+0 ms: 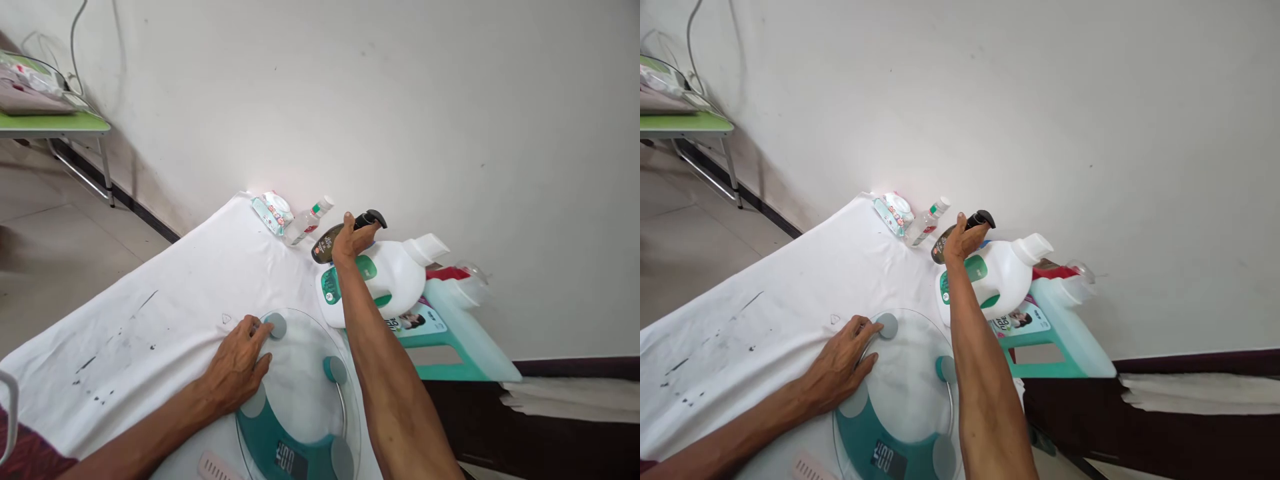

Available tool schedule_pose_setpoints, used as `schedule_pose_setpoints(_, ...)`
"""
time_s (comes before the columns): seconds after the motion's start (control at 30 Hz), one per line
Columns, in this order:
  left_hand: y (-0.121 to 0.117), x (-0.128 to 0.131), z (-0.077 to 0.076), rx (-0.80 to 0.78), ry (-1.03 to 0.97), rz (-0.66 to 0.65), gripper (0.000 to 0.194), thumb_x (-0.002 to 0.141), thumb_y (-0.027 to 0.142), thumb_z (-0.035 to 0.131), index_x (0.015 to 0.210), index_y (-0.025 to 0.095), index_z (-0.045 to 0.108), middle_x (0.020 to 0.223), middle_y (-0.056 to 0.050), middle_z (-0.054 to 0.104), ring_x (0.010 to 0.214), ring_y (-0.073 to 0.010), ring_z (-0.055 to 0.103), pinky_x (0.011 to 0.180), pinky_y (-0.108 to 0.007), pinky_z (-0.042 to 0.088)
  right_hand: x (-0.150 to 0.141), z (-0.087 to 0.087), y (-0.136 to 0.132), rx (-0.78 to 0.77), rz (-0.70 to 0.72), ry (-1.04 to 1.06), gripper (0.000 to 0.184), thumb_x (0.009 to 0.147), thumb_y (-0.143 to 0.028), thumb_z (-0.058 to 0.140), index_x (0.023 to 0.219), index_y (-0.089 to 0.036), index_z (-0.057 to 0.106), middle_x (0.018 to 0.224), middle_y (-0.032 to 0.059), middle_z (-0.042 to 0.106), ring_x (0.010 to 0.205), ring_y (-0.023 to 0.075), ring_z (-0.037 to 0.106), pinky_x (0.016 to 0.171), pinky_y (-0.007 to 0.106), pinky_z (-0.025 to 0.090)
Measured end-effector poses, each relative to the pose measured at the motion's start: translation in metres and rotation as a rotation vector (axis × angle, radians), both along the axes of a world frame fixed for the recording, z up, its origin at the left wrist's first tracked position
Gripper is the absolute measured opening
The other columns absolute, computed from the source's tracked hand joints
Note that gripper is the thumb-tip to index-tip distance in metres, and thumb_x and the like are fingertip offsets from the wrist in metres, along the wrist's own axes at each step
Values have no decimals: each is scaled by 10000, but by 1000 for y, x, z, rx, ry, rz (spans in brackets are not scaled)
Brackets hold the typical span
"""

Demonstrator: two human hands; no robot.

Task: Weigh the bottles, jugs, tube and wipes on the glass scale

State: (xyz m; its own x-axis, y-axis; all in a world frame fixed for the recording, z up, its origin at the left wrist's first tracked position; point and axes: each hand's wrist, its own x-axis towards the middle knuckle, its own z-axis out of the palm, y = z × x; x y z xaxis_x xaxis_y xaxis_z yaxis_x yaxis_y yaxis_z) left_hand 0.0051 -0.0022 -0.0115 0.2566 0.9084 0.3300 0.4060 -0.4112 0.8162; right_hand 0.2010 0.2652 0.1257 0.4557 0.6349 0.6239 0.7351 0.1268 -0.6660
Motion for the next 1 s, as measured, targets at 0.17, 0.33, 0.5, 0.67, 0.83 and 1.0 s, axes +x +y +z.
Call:
schedule_pose_setpoints(0.17,-2,4,0,-51,5,8,470,985,162,494,1448,240,467,1249,-123,554,1031,-274,622,887,-489,604,13,-18,33,-95,-134,42,442,984,-397,549,1331,-132,482,1413,253,568,1413,340,519,1216,569,351)
schedule_pose_setpoints(0.33,-2,5,1,-86,-11,-1,496,983,151,505,1462,263,443,1270,-118,543,1060,-276,607,906,-495,597,33,-29,47,-162,-208,35,527,993,-451,538,1398,-122,465,1468,269,508,1482,358,446,1257,601,300)
schedule_pose_setpoints(0.5,-1,4,6,-93,11,-4,503,1000,147,493,1487,255,430,1292,-132,545,1097,-283,626,894,-487,611,43,-33,49,-184,-247,7,747,975,-517,563,1511,-34,368,1601,339,339,1588,391,265,1304,623,183)
schedule_pose_setpoints(0.67,-1,3,7,-86,17,-2,482,1003,163,506,1474,248,450,1295,-138,552,1111,-290,638,908,-501,620,38,-45,45,-283,-285,50,950,961,-499,572,1583,90,162,1659,399,202,1643,409,109,1327,593,114)
schedule_pose_setpoints(0.83,-1,3,6,-72,9,6,485,997,159,509,1472,244,463,1309,-144,558,1118,-294,646,903,-495,627,35,-48,41,-280,-299,70,804,994,-346,421,1590,101,117,1693,383,135,1655,384,86,1330,585,93)
schedule_pose_setpoints(1.0,-1,3,7,-73,17,12,481,992,164,514,1462,255,471,1300,-141,567,1102,-292,653,886,-487,633,29,-53,31,-240,-268,31,868,963,-372,462,1611,69,88,1714,352,88,1663,377,-12,1329,595,55)
